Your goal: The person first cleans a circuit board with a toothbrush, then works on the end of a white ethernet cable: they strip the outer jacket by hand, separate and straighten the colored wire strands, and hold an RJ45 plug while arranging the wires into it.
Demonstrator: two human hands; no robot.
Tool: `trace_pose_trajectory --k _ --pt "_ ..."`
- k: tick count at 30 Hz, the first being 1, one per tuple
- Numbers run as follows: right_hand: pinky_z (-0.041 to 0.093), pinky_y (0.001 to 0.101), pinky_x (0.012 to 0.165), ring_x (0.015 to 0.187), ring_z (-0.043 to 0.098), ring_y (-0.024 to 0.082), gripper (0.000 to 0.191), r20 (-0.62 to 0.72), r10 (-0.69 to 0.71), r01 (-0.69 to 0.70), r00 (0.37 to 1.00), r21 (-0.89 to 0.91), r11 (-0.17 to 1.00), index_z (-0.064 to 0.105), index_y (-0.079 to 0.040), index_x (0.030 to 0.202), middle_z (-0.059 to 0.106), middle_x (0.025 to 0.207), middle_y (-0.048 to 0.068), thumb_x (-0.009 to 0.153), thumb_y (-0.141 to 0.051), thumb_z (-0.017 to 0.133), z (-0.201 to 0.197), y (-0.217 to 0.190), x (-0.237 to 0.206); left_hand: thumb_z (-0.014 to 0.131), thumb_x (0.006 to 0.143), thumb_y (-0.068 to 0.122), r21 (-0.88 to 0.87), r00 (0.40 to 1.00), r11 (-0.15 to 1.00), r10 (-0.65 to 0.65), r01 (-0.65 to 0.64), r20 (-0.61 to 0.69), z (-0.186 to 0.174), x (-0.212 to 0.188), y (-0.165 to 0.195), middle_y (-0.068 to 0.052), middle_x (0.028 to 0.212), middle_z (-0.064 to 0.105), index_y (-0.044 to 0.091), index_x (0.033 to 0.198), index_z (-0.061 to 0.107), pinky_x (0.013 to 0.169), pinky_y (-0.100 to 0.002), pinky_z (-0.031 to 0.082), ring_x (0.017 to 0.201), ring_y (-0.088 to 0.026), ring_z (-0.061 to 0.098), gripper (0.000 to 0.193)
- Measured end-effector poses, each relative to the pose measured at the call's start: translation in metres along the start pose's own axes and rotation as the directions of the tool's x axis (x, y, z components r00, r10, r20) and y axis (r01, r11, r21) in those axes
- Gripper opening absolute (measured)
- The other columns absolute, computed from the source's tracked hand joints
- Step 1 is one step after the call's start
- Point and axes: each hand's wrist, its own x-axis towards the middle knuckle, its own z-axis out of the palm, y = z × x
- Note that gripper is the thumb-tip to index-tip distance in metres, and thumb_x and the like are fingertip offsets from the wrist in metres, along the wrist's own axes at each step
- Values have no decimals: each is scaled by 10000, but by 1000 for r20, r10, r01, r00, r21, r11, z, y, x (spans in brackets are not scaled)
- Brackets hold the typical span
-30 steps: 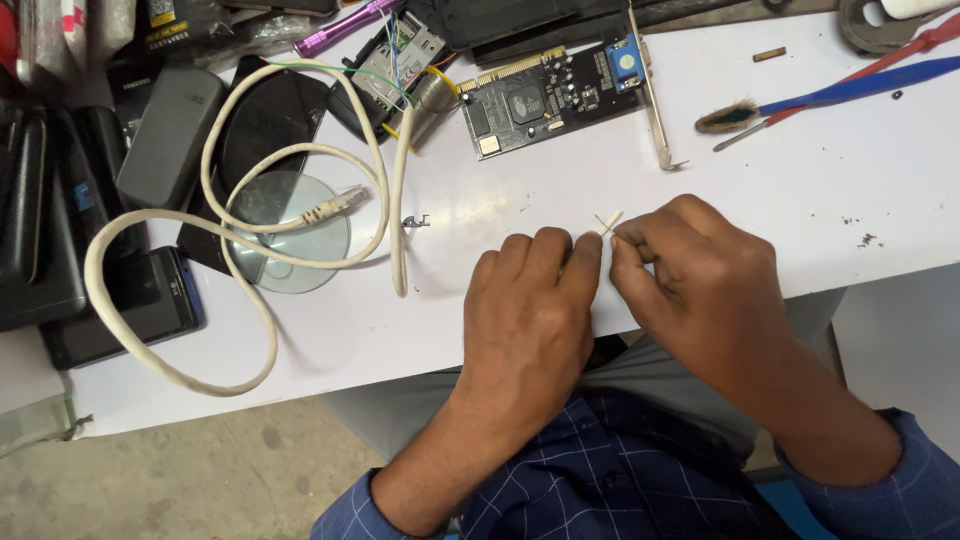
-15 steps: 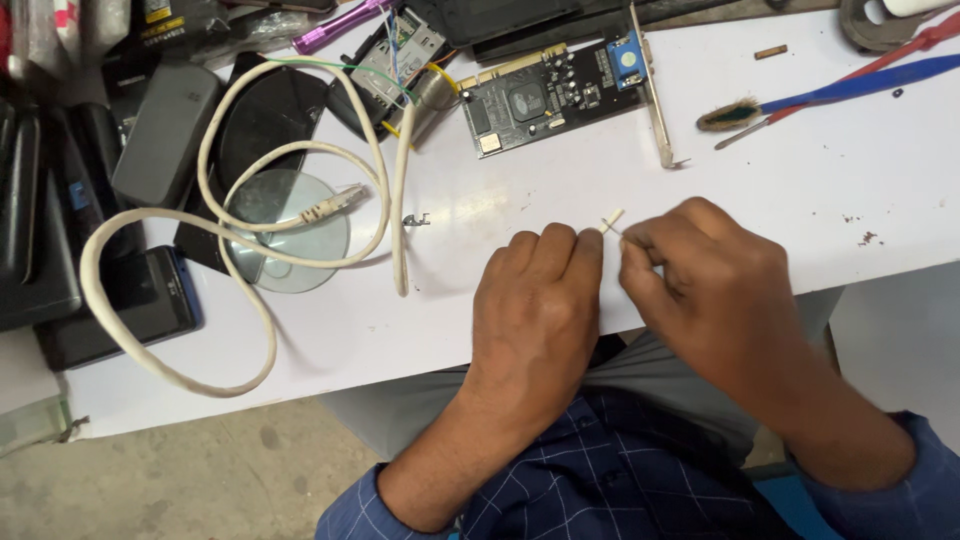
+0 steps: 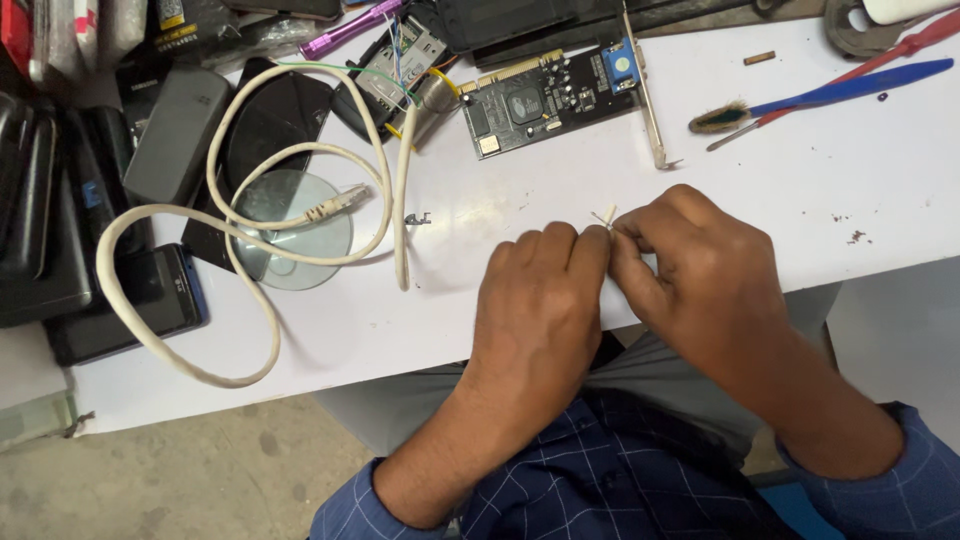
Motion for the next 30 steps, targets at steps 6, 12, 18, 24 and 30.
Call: trace_pose_trajectory --k 6,12,18,24,30 --pt "495 329 546 611 627 206 101 -19 -14 14 1000 -35 999 730 -14 943 644 912 110 889 -90 767 -3 1 -1 637 772 -79 40 998 999 -13 10 63 -1 -1 4 -123 836 550 9 936 622 690 -420 421 743 -276 550 187" --pt "510 292 571 655 658 177 80 -55 -5 5 998 1 1000 720 -9 984 673 927 98 934 -61 754 -4 3 -4 634 728 -84 87 997 996 -22 15 73 0 0 4 -125 815 544 19 864 596 653 -429 406 720 -279 540 174" --pt "515 257 578 676 670 140 92 -115 6 1 993 66 998 724 -2 1033 679 898 94 949 -21 757 -3 3 -10 636 714 -92 99 1000 995 -19 17 15 3 0 4 -114 793 537 25 842 599 662 -424 407 743 -280 532 177" --pt "517 259 576 676 673 139 97 -110 -12 20 994 75 997 736 0 1028 685 894 91 940 -30 765 1 4 -12 641 734 -98 69 1000 998 -4 3 23 2 -1 3 -123 802 540 8 864 609 668 -423 412 735 -273 534 172" --pt "498 267 535 616 648 137 90 -77 -2 7 997 59 998 754 3 999 692 863 87 921 -41 769 1 5 -12 636 715 -101 70 999 997 -11 9 37 2 -1 3 -124 784 543 5 843 613 652 -422 413 714 -268 533 168"
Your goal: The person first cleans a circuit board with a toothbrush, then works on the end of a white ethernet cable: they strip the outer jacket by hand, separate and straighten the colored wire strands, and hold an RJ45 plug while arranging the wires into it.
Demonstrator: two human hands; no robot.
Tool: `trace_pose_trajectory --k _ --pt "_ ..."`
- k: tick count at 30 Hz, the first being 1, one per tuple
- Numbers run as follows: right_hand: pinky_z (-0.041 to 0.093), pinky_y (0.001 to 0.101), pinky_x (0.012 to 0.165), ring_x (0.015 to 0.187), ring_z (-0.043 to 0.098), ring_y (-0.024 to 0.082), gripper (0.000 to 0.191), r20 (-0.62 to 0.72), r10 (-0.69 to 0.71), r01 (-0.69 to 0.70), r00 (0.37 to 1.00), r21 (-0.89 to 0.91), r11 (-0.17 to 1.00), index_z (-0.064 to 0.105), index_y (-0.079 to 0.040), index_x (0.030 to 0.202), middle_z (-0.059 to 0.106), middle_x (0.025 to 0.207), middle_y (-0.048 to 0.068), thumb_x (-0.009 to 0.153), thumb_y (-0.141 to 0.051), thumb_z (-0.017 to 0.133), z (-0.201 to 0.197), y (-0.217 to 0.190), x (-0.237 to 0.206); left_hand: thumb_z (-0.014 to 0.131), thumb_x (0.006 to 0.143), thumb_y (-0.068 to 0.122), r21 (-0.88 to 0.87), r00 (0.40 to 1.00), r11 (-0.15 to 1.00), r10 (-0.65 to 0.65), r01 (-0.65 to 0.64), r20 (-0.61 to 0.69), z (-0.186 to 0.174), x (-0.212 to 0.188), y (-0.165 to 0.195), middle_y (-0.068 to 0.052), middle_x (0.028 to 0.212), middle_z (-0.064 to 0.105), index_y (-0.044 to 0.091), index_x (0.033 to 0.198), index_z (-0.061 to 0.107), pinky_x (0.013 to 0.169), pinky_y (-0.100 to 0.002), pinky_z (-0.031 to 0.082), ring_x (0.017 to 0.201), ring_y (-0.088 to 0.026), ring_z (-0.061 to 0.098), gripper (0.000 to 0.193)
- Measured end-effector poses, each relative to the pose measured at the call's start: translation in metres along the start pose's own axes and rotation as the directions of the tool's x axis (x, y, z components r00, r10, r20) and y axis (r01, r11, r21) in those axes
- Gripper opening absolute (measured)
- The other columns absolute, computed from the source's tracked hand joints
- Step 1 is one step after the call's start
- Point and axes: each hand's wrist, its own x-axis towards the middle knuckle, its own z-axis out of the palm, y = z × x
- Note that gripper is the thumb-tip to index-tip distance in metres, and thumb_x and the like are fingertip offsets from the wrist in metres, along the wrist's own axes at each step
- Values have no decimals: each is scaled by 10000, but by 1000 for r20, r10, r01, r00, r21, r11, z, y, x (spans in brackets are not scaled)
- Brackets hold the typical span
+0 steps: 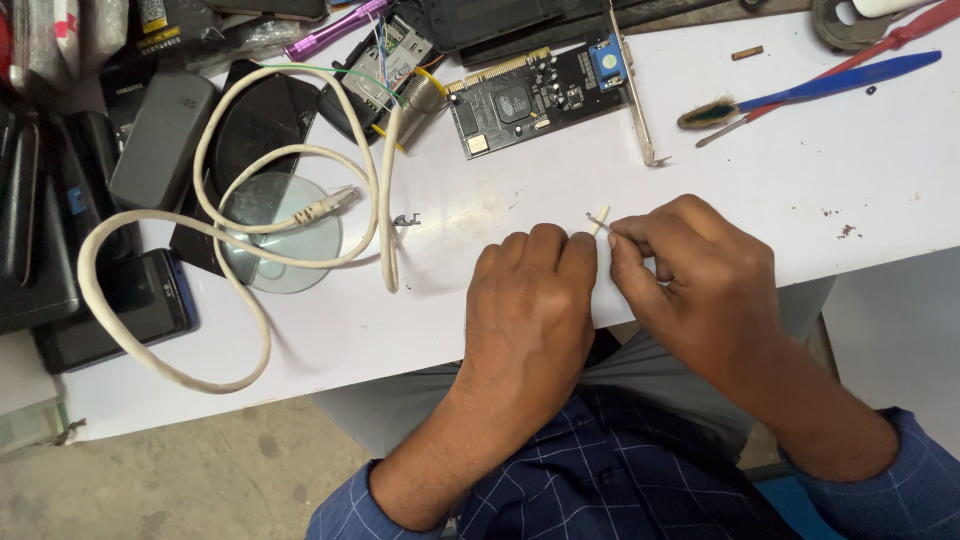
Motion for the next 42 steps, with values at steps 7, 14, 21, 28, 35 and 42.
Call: trace_pose_trajectory --k 7,14,21,28,35,42 --pt "507 251 536 635 664 129 91 -4 -12 12 1000 9 1000 742 14 1009 695 890 98 943 -49 753 1 1 -1 642 743 -102 -6 1000 1000 0 0 -4 1 0 -1 -120 779 540 3 842 614 649 -412 412 710 -253 529 147" --pt "484 261 506 585 636 125 82 8 9 -9 1000 -18 1000 744 12 984 688 858 96 934 -50 761 2 1 0 643 750 -96 -14 1000 1000 -7 7 3 2 0 -1 -117 788 540 4 841 611 660 -414 414 721 -256 532 138" --pt "484 298 561 609 614 154 78 -11 -48 47 999 -50 998 735 -8 996 675 885 87 937 -52 763 8 -1 5 638 751 -94 -56 1000 998 6 -6 0 2 0 -3 -114 844 553 7 903 623 712 -420 422 781 -271 540 183" --pt "460 294 533 564 586 139 72 42 6 -4 999 -42 999 737 -18 983 666 859 72 927 -57 760 3 -2 3 637 726 -93 -56 1000 998 -20 20 -9 4 -1 -2 -123 843 543 12 875 604 712 -418 428 782 -277 538 185" --pt "458 284 526 562 587 129 107 50 19 -18 999 -20 1000 729 -1 1013 670 871 76 929 -64 748 1 -4 2 663 783 -54 -29 999 999 -20 19 -48 7 2 -6 -114 811 534 27 843 590 689 -419 406 750 -268 531 125" --pt "474 297 533 567 607 146 106 60 12 -10 998 -26 1000 736 -2 1008 673 876 85 923 -64 752 1 -2 3 655 765 -29 29 1000 1000 -11 11 -1 7 3 -6 -109 802 544 47 828 578 711 -430 407 761 -279 545 125"
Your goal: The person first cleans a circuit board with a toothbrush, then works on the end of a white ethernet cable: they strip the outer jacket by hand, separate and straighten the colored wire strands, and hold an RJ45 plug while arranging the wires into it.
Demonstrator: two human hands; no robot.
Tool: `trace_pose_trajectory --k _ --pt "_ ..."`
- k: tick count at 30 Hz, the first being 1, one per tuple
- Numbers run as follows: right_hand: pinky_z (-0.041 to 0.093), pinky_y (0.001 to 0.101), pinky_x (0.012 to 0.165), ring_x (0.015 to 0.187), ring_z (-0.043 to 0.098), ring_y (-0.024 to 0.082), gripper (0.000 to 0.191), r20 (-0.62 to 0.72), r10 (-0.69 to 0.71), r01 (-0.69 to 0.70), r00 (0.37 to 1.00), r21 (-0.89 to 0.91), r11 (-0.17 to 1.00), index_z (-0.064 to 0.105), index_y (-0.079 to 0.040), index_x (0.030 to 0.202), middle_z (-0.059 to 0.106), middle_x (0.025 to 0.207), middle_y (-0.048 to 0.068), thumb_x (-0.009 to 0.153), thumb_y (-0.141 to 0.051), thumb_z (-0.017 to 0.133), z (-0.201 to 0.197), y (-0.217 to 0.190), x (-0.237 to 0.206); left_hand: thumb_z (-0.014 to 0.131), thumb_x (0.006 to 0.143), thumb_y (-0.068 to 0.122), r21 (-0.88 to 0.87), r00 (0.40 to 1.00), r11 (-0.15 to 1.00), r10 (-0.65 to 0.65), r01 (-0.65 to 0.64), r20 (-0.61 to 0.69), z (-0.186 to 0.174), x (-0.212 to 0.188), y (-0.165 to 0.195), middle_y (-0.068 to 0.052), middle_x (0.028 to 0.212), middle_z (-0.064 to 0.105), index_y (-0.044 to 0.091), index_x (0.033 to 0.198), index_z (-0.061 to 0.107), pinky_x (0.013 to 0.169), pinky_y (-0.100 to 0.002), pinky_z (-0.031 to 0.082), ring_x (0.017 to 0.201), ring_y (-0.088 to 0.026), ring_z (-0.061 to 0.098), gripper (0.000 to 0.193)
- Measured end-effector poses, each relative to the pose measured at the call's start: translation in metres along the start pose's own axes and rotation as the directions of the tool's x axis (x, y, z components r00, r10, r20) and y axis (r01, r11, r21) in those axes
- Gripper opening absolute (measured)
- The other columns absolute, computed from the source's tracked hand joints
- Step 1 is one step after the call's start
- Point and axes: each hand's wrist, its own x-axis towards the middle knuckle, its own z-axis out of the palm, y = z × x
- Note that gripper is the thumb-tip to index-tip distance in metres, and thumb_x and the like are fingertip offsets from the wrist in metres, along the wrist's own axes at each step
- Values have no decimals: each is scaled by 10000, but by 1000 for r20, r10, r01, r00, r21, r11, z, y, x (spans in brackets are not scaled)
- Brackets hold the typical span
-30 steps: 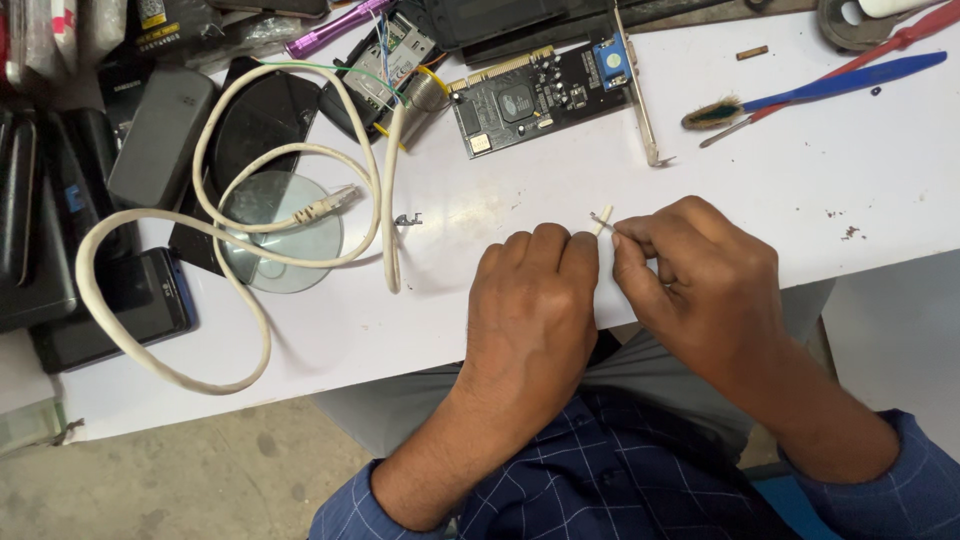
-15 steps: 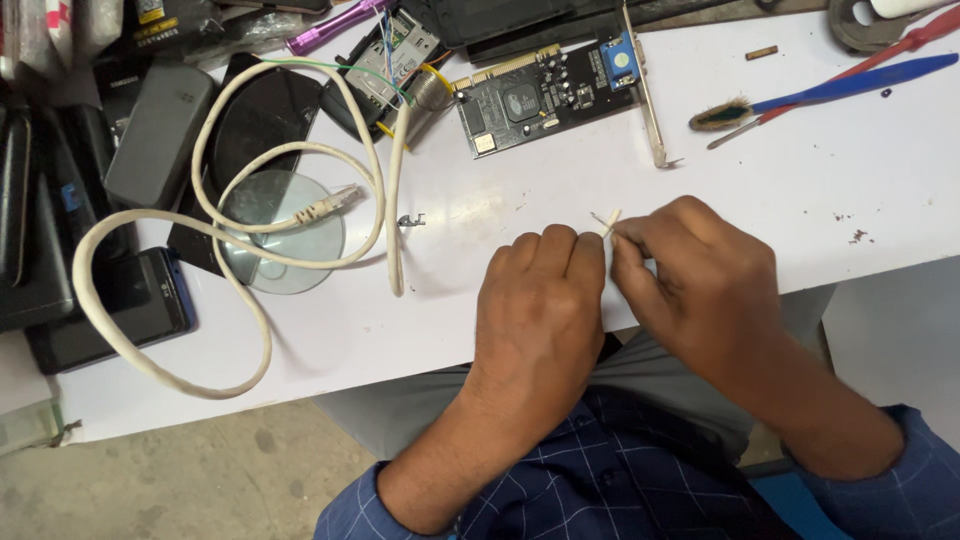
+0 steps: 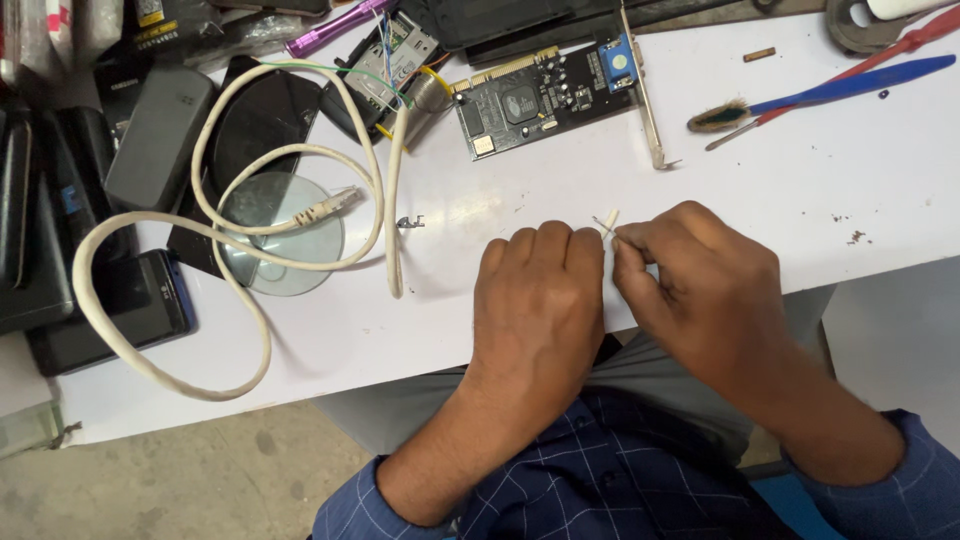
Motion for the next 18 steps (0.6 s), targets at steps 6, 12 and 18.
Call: trace_pose_trajectory --k 6,12,18 --pt "501 306 579 641 645 182 108 -20 -40 40 999 -2 999 732 -7 1023 671 893 92 931 -63 747 -1 0 0 667 834 0 96 1000 995 31 -31 1 0 1 8 -114 813 548 37 875 592 713 -420 407 754 -270 544 93" --pt "504 314 572 645 652 193 100 -4 -15 15 1000 4 1000 736 -7 1004 665 866 92 919 -56 753 -2 0 1 700 832 38 -13 1000 1000 -22 21 -21 -6 2 3 -120 796 558 40 829 578 697 -426 401 748 -286 556 123" --pt "511 332 596 670 657 217 89 -9 -35 35 999 -1 999 730 -13 989 657 869 96 915 -59 750 -3 -1 1 668 752 -33 80 998 997 -18 13 60 -6 3 8 -132 788 558 29 832 577 702 -424 412 737 -277 551 136"
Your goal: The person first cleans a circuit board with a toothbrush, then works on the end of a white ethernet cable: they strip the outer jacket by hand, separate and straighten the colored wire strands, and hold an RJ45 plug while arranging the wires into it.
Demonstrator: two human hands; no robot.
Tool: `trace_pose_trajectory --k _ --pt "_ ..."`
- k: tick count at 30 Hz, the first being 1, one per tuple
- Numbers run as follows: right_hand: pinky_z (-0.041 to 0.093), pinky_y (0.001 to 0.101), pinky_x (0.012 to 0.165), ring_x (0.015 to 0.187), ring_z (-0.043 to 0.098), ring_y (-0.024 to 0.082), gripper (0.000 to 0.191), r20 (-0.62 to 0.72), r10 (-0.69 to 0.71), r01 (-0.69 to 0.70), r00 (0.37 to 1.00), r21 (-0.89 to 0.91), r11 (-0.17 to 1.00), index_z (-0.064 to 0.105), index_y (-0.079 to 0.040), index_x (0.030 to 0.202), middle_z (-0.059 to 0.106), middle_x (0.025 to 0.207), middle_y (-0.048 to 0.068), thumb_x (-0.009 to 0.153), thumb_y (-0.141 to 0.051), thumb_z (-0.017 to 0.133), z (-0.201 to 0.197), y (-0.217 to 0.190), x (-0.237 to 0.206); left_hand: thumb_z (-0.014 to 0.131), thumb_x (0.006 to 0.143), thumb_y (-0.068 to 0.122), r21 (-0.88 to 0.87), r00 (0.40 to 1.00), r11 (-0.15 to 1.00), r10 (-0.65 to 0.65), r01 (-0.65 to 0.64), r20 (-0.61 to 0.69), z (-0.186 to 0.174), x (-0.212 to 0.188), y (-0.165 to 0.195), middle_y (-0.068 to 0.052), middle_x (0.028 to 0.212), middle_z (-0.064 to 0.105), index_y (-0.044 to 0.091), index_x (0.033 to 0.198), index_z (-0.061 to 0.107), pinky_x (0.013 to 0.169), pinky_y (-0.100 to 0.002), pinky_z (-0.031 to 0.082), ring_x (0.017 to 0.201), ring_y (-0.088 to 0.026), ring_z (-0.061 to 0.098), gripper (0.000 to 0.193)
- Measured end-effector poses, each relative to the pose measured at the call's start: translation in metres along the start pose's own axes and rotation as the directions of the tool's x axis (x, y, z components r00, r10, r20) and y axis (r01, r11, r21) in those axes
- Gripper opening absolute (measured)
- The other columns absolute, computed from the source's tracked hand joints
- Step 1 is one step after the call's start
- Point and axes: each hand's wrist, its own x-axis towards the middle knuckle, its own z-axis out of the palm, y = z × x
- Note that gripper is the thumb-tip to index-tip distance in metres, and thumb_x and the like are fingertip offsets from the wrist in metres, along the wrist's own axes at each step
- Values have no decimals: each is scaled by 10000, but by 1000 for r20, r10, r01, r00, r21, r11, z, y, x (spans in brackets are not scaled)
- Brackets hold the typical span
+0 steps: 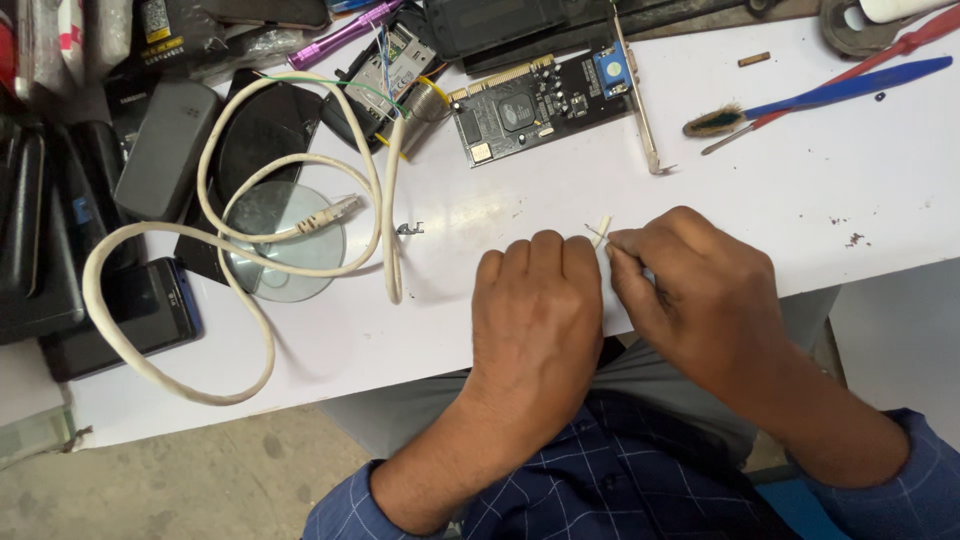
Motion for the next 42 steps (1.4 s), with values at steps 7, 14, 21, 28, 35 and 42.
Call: trace_pose_trajectory --k 7,14,21,28,35,42 --pt "508 334 582 653 651 216 96 7 -8 8 1000 2 1000 733 -2 1000 658 865 101 915 -46 745 1 0 1 642 713 -51 -70 999 998 1 2 44 -1 -1 -2 -156 797 561 4 856 568 696 -429 416 730 -288 548 171" --pt "502 328 574 640 642 209 91 -4 -28 28 1000 18 999 729 1 994 652 856 99 919 -50 745 1 1 2 644 863 -24 -146 1000 989 -23 21 -12 2 1 -8 -147 758 549 13 834 555 659 -433 413 679 -286 536 101" --pt "479 314 519 566 620 172 103 50 47 -47 998 11 999 738 1 978 657 830 88 902 -68 745 -4 -2 -1 642 912 0 -166 998 986 -42 32 -54 6 -1 -8 -145 756 548 17 826 553 653 -439 411 660 -288 527 125" --pt "491 340 561 611 622 213 83 24 -22 23 999 -32 999 745 -4 966 640 824 101 900 -56 745 -1 -3 4 647 891 3 -166 996 986 -32 18 -81 6 -2 -7 -146 784 553 17 843 561 671 -447 414 697 -301 539 99" --pt "474 321 506 558 616 187 81 44 12 -11 999 -30 999 741 4 944 644 792 90 898 -63 744 -4 -4 -1 651 919 3 -165 997 985 -53 42 -63 8 -2 -6 -129 742 539 20 821 565 637 -422 396 646 -261 511 131" --pt "476 325 530 574 608 194 67 1 1 -1 1000 -24 1000 745 -7 952 638 804 93 904 -53 745 2 -3 1 648 907 0 -136 996 991 -23 11 -82 8 -2 -7 -130 759 542 28 823 563 660 -428 397 668 -269 517 122"
